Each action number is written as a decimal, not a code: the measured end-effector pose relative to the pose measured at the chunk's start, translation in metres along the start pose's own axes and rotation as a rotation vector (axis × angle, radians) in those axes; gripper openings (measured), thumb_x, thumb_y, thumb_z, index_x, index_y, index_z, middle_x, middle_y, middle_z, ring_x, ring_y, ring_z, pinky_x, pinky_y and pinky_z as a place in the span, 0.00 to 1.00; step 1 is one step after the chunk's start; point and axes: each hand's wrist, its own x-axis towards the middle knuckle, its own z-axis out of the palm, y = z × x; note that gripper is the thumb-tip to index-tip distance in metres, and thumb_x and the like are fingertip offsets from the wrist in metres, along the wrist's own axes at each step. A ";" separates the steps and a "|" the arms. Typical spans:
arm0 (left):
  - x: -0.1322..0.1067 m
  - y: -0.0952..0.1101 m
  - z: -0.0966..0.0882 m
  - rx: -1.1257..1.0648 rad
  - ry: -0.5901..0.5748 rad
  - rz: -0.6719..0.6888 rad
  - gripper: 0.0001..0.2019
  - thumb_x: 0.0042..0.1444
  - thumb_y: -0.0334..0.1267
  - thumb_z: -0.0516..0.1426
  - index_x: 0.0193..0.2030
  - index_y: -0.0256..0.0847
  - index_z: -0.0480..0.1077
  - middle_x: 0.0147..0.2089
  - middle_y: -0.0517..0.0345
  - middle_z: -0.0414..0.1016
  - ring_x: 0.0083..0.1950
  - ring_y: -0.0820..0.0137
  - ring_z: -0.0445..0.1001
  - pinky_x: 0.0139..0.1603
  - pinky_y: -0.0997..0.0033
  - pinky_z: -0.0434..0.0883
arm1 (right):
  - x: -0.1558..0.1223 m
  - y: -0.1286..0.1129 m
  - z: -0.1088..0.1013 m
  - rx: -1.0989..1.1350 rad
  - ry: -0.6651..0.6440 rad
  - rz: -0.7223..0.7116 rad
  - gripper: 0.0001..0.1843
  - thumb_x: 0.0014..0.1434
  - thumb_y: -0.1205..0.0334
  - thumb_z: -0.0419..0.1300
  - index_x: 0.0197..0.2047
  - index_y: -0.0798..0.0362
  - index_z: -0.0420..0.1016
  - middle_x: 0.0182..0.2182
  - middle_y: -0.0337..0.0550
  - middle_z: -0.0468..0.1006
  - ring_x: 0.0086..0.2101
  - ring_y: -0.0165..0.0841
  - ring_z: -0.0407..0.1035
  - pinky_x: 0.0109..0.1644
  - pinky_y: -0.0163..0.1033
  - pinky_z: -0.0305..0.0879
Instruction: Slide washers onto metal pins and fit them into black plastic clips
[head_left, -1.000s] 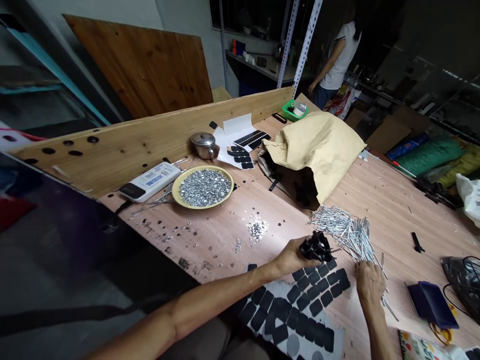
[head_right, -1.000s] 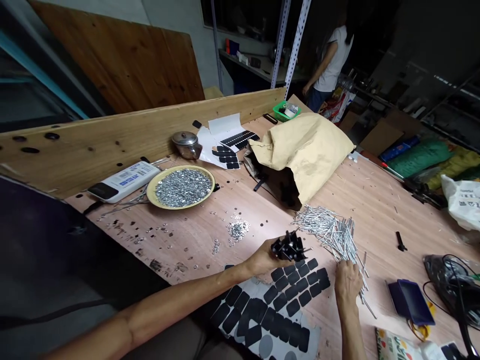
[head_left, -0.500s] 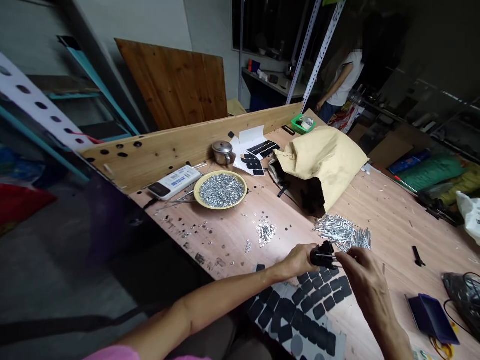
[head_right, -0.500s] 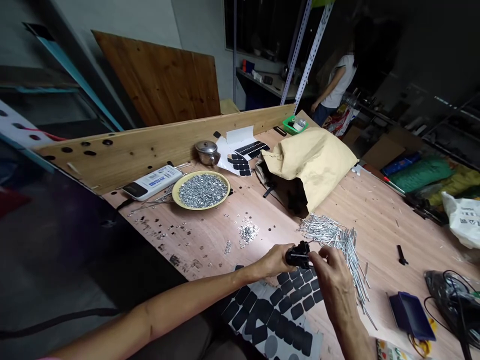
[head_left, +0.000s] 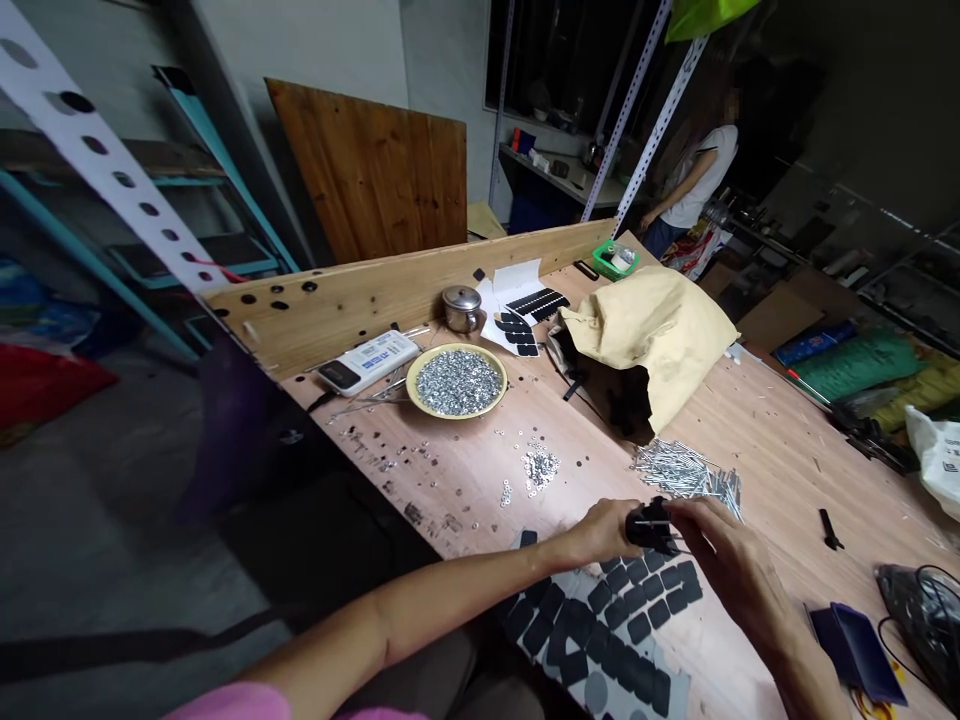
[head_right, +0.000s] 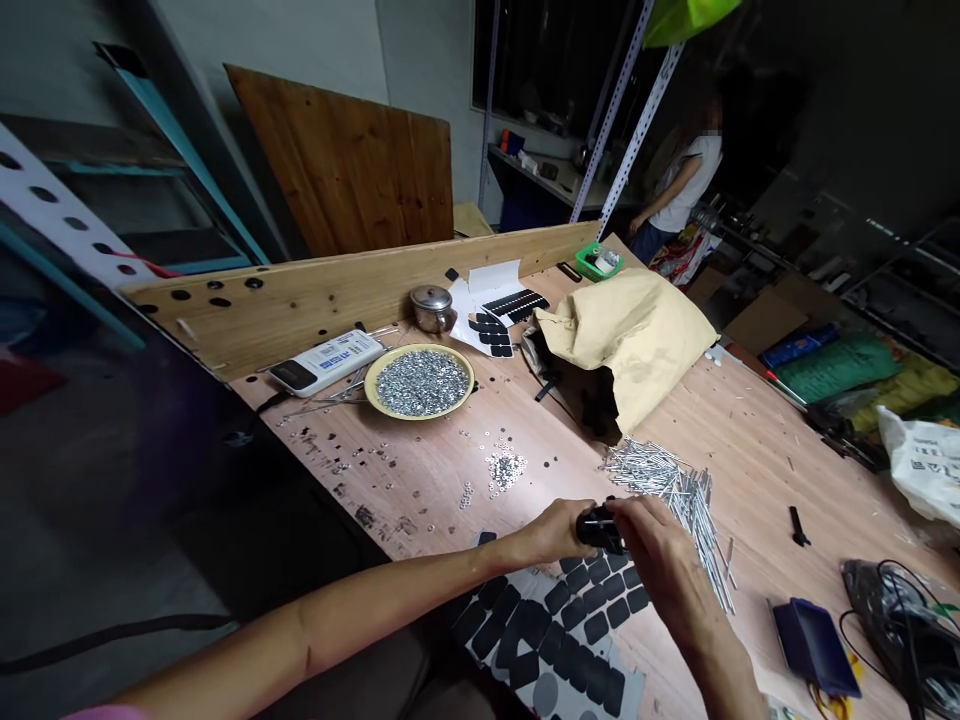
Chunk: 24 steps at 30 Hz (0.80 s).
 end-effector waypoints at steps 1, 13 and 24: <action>0.000 0.002 0.000 0.040 0.006 0.020 0.18 0.36 0.27 0.63 0.39 0.35 0.74 0.36 0.58 0.76 0.40 0.65 0.72 0.37 0.74 0.64 | 0.000 0.001 0.003 0.007 -0.009 0.022 0.17 0.67 0.57 0.46 0.44 0.53 0.73 0.34 0.46 0.74 0.33 0.30 0.70 0.35 0.33 0.69; -0.004 0.015 -0.006 -0.654 -0.093 -0.015 0.31 0.33 0.35 0.68 0.49 0.32 0.70 0.49 0.48 0.74 0.53 0.61 0.70 0.54 0.65 0.66 | -0.053 0.010 0.054 0.738 0.242 0.896 0.41 0.49 0.34 0.57 0.55 0.58 0.68 0.54 0.58 0.67 0.52 0.44 0.65 0.51 0.47 0.66; 0.009 0.002 0.005 -0.409 0.129 0.289 0.42 0.40 0.69 0.56 0.52 0.36 0.63 0.57 0.43 0.58 0.62 0.58 0.58 0.65 0.61 0.55 | -0.011 -0.024 0.106 1.333 0.810 0.879 0.40 0.52 0.43 0.58 0.63 0.54 0.54 0.48 0.49 0.72 0.48 0.34 0.68 0.56 0.43 0.63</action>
